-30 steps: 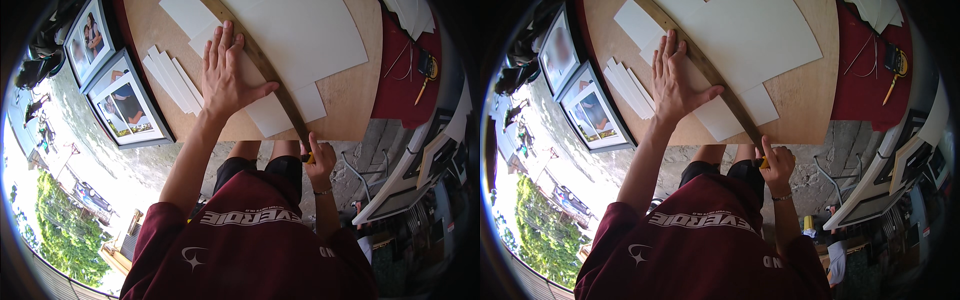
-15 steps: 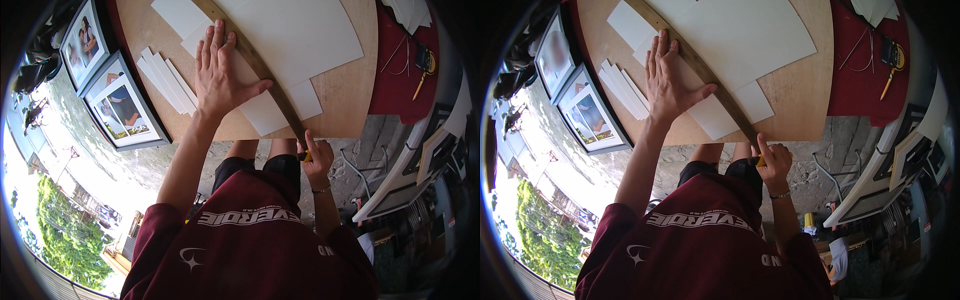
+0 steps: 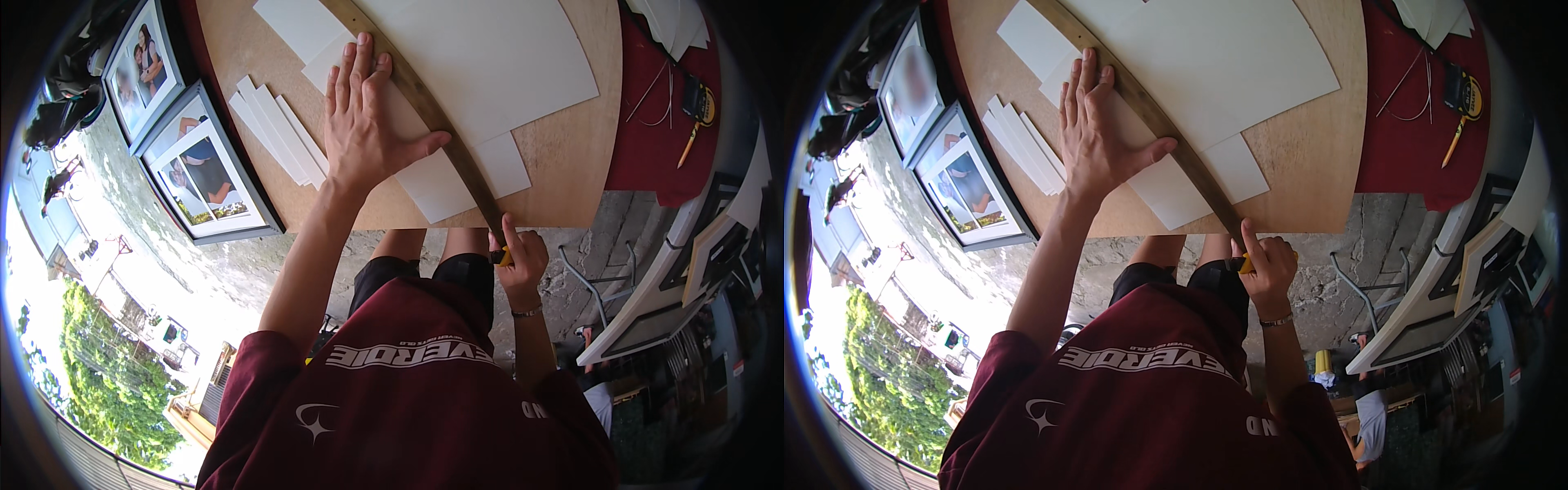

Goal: The person measures and marks white matboard pieces with a tape measure and pencil, then uses a utility knife and a wooden straightedge to cut the pieces into strips on a wooden workbench. The cut pieces are set aside on the table.

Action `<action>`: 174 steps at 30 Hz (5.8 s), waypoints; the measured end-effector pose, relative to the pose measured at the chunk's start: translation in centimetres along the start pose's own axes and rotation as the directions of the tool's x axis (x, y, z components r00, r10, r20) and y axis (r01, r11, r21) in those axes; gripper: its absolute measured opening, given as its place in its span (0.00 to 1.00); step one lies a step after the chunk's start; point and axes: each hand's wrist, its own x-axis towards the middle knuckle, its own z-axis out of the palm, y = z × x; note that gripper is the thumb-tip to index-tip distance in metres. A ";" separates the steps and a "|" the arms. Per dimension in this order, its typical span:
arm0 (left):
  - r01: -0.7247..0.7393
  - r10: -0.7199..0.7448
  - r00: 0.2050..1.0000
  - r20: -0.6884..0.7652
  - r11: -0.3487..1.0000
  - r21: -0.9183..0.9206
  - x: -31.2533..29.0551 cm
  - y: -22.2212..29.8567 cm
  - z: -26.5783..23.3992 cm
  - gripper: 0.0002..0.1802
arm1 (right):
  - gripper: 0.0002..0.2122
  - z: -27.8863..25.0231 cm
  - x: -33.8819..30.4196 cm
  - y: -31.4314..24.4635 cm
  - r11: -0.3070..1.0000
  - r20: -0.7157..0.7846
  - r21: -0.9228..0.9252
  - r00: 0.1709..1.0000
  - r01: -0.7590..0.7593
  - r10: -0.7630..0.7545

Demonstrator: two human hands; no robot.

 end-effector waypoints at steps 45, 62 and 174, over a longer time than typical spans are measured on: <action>0.210 -0.197 0.966 0.167 0.975 -0.069 0.9 2.8 -2.5 0.50 | 0.25 -4.3 1.1 -0.5 0.766 0.092 0.422 0.864 -0.485 0.496; 0.406 -0.393 0.872 0.292 0.914 0.015 1.8 5.3 -3.3 0.63 | 0.20 -1.0 29.3 -7.9 0.937 0.453 0.273 0.889 -0.218 0.075; 0.457 -0.446 0.800 0.401 0.886 0.074 2.1 5.9 -2.8 0.64 | 0.22 -6.1 17.8 -6.0 0.989 0.608 -0.080 0.780 -0.125 0.148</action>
